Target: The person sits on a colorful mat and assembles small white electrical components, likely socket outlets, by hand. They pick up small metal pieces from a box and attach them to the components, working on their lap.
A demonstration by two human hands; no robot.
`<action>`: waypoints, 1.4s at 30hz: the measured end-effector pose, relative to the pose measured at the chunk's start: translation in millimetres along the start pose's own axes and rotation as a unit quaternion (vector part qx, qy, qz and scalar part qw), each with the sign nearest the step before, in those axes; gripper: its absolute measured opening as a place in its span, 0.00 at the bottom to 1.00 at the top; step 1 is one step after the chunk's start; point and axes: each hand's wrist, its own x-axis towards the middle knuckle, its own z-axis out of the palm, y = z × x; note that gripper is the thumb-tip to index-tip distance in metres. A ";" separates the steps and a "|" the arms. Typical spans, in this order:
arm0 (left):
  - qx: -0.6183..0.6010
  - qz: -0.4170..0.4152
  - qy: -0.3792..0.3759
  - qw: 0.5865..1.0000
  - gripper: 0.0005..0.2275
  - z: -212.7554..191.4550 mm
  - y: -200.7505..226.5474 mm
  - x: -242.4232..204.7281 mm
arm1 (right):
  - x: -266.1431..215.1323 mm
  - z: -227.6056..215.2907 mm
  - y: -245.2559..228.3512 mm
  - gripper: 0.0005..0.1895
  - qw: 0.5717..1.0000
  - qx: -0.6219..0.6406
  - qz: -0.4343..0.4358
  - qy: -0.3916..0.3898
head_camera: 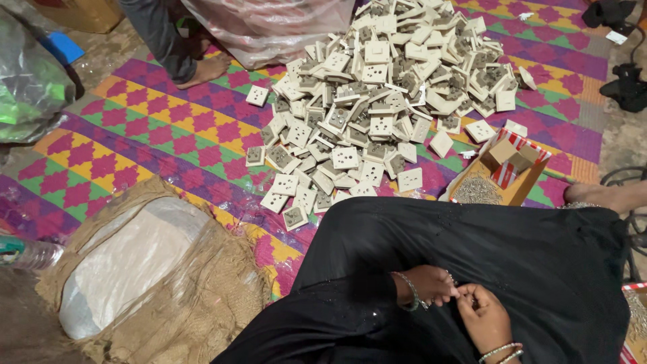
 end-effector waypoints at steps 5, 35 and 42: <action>-0.030 0.015 0.007 0.999 0.14 -1.4 -12.4 6.6 | 0.1 0.7 0.5 0.07 1.000 -0.001 -0.013 0.003; 0.014 0.002 0.089 0.996 0.19 9.4 -8.9 6.5 | 1.8 -0.7 17.0 0.06 0.996 -0.077 0.038 -0.002; 0.026 0.007 0.093 0.995 0.18 8.6 -18.6 17.1 | 5.5 3.0 35.4 0.07 0.999 -0.043 -0.017 0.007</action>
